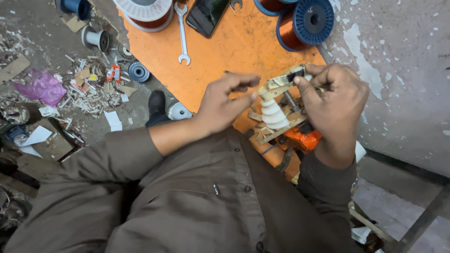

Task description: The person winds copper wire onto a white plastic bobbin mounted on a hand-cranked winding machine. They repeatedly crank the handle to rotate the bobbin, pause to guide and adjust the wire, and continue winding until the bobbin is fully covered.

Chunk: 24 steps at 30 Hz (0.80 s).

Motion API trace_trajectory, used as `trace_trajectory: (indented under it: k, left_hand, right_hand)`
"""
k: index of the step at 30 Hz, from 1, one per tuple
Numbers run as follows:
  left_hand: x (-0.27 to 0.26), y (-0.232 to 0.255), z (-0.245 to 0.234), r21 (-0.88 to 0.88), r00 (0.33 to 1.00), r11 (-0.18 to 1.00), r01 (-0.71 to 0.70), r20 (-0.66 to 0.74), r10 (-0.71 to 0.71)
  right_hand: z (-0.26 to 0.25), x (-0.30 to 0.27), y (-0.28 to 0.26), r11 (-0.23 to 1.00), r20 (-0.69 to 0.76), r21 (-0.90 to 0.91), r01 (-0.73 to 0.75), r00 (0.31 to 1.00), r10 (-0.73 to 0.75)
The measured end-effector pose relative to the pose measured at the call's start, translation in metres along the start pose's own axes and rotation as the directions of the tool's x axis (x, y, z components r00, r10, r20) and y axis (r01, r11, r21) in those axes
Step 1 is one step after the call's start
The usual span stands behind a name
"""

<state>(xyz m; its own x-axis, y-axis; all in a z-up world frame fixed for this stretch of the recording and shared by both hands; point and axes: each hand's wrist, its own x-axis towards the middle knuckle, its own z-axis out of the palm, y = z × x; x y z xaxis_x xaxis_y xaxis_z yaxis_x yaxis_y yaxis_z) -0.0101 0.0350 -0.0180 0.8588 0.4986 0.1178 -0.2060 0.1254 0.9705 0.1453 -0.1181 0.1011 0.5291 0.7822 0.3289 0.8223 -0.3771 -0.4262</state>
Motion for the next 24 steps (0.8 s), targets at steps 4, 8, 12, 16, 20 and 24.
trace_trajectory:
  k: [4, 8, 12, 16, 20, 24]
  left_hand:
    - [0.025, -0.001, 0.011, 0.156, 1.0, 0.988, -0.015, -0.003, 0.015]
    - [0.028, -0.003, 0.018, 0.143, 0.999, 0.989, 0.033, -0.011, -0.032]
    - [0.02, -0.005, 0.02, 0.107, 0.999, 0.994, 0.012, -0.047, -0.007]
    - [0.018, -0.006, 0.023, 0.151, 0.996, 0.988, -0.034, -0.071, 0.045]
    - [0.013, -0.012, 0.025, 0.223, 0.992, 0.974, -0.038, -0.106, 0.063]
    - [0.006, -0.017, 0.026, 0.213, 0.975, 0.965, -0.153, -0.126, 0.183]
  right_hand:
    - [0.0, -0.002, 0.003, 1.0, 0.001, -0.026, 0.0, 1.0, 0.0]
    - [0.0, -0.001, 0.006, 0.999, 0.017, 0.051, -0.003, 1.0, 0.002]
    - [-0.001, -0.006, 0.006, 0.995, 0.034, 0.102, -0.018, 0.999, 0.014]
    - [-0.002, -0.001, 0.001, 0.995, 0.032, 0.095, -0.008, 0.999, 0.005]
    - [-0.004, 0.003, -0.005, 0.989, 0.026, 0.144, 0.036, 0.999, -0.04]
    - [-0.004, 0.002, -0.006, 0.995, 0.043, 0.057, 0.083, 0.995, -0.085]
